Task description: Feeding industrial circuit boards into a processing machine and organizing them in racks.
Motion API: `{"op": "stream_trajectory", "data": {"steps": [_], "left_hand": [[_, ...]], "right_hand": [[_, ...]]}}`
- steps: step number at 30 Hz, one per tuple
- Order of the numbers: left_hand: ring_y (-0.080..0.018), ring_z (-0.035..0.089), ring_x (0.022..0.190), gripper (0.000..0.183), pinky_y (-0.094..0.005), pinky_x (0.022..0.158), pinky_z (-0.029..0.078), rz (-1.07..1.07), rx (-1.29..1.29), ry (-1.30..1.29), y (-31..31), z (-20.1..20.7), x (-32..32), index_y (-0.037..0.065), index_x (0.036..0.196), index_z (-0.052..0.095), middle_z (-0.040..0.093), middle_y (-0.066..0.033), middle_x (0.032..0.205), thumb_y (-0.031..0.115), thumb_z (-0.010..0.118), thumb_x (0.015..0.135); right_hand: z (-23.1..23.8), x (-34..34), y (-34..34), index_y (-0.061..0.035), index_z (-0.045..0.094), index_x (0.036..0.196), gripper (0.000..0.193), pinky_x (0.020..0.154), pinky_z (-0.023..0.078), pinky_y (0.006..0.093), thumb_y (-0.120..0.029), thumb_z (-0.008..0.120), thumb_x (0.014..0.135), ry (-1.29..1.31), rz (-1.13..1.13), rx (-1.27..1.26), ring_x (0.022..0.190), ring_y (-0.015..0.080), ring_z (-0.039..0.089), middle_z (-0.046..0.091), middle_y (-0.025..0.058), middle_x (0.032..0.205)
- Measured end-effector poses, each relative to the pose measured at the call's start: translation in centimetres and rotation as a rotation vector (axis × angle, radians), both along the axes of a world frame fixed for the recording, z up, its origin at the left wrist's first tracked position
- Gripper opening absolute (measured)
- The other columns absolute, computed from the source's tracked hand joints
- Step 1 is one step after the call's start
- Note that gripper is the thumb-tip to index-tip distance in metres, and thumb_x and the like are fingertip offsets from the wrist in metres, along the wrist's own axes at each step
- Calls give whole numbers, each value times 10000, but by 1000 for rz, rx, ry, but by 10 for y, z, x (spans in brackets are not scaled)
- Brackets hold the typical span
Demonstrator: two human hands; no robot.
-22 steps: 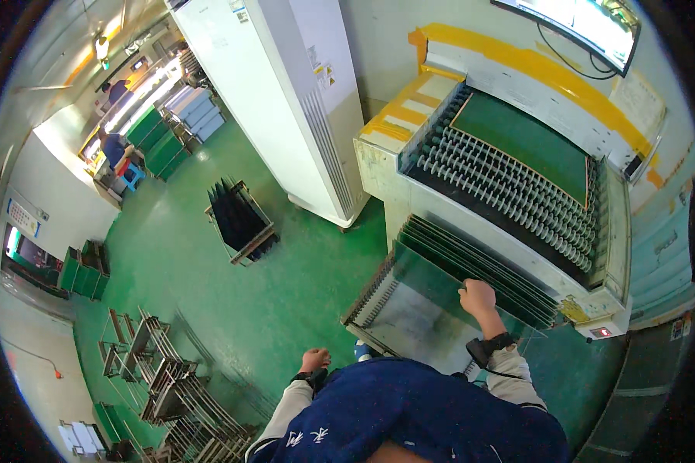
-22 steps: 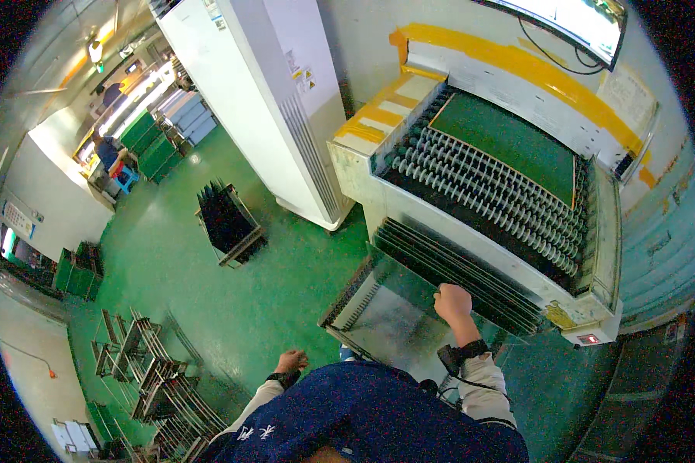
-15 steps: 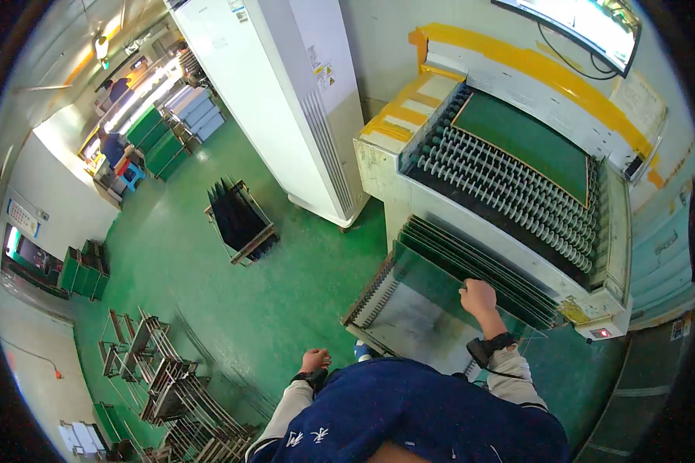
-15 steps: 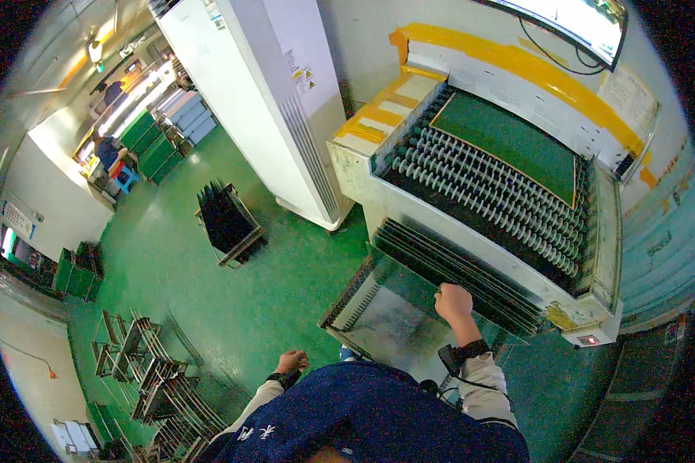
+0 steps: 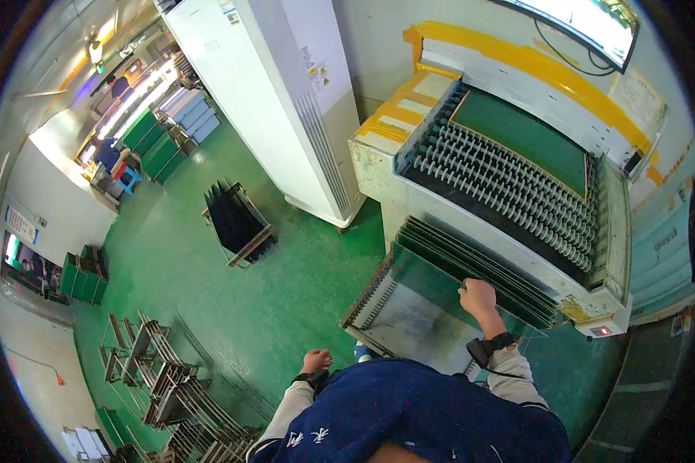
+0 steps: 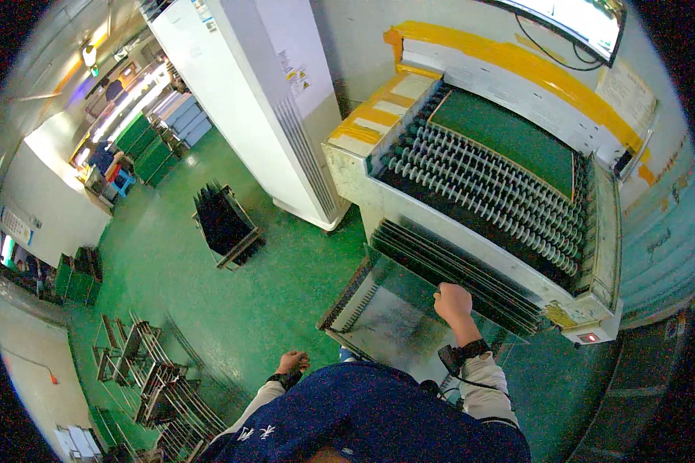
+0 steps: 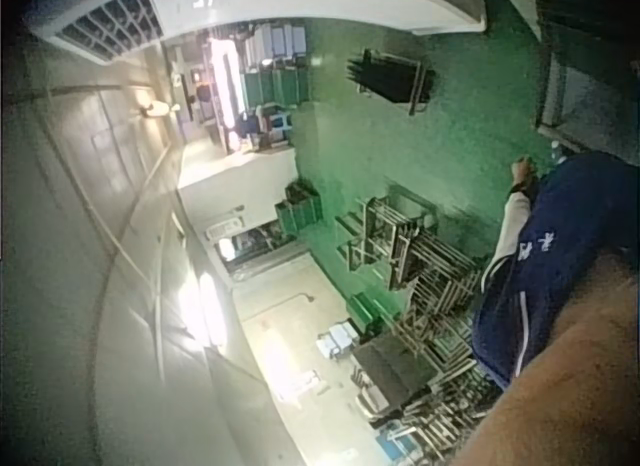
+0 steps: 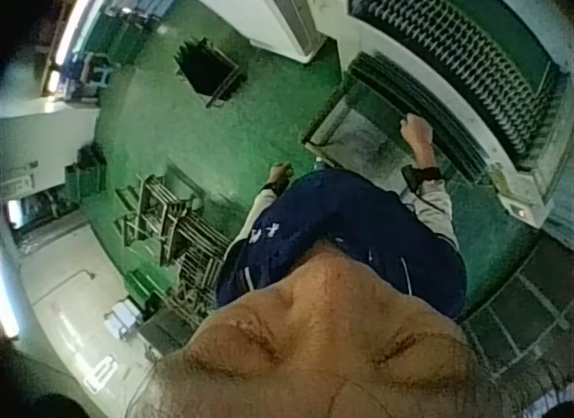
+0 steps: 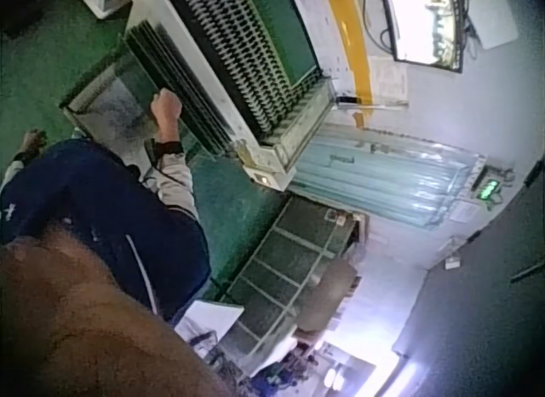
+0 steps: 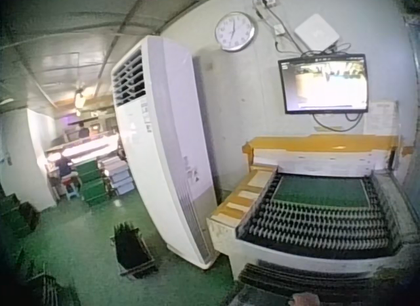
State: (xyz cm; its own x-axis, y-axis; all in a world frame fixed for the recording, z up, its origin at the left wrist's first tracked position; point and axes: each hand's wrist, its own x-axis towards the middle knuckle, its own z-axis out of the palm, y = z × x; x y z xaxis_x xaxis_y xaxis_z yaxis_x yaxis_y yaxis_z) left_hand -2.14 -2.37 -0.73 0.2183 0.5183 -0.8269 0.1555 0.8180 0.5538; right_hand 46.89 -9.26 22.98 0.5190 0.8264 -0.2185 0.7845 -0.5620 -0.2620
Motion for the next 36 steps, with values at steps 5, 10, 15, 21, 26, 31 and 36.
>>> {"op": "stream_trajectory", "data": {"steps": [5,10,15,21,26,31,36], "left_hand": [[-163,564,533,190,-274,441,422,-14,31,55,0,20,13,35,828,532,576,-53,680,222,555,803],[-218,559,550,176,-283,414,391,-10,16,94,1,31,19,17,895,522,567,-95,714,178,511,823],[-215,553,539,173,-282,403,389,-8,17,87,2,31,21,24,888,515,557,-85,706,184,514,821],[-211,537,525,167,-282,401,378,7,17,54,2,24,20,23,880,508,543,-87,693,178,519,819],[-197,548,530,181,-279,419,393,2,4,22,2,26,22,17,866,524,559,-81,697,185,548,803],[-203,555,536,196,-279,416,395,2,-31,20,1,19,20,12,868,526,569,-91,733,191,553,795],[-244,588,620,207,-288,451,424,-49,-47,140,1,27,32,16,895,514,560,-96,776,193,548,795]], "right_hand": [[-6,4,-1,-53,611,861,242,681,457,420,-246,608,715,-1,-13,10,789,330,581,610,163,808],[-4,3,0,-49,608,836,222,669,454,426,-236,610,716,4,-7,12,785,334,577,606,166,798],[-3,3,1,-49,606,815,206,661,452,433,-233,606,721,-3,-7,10,774,338,575,605,167,787],[-3,4,3,-52,606,812,206,662,451,434,-238,603,723,-4,-12,12,772,339,575,605,165,786],[-5,5,3,-57,605,842,223,666,452,429,-246,600,725,-32,-8,-7,779,332,577,605,167,801],[-4,4,5,-58,602,872,245,673,454,423,-253,601,725,-23,-19,11,789,329,578,607,164,813],[-5,8,7,-58,604,913,275,684,457,417,-256,603,723,-27,-23,-7,793,327,580,611,165,821]]}}
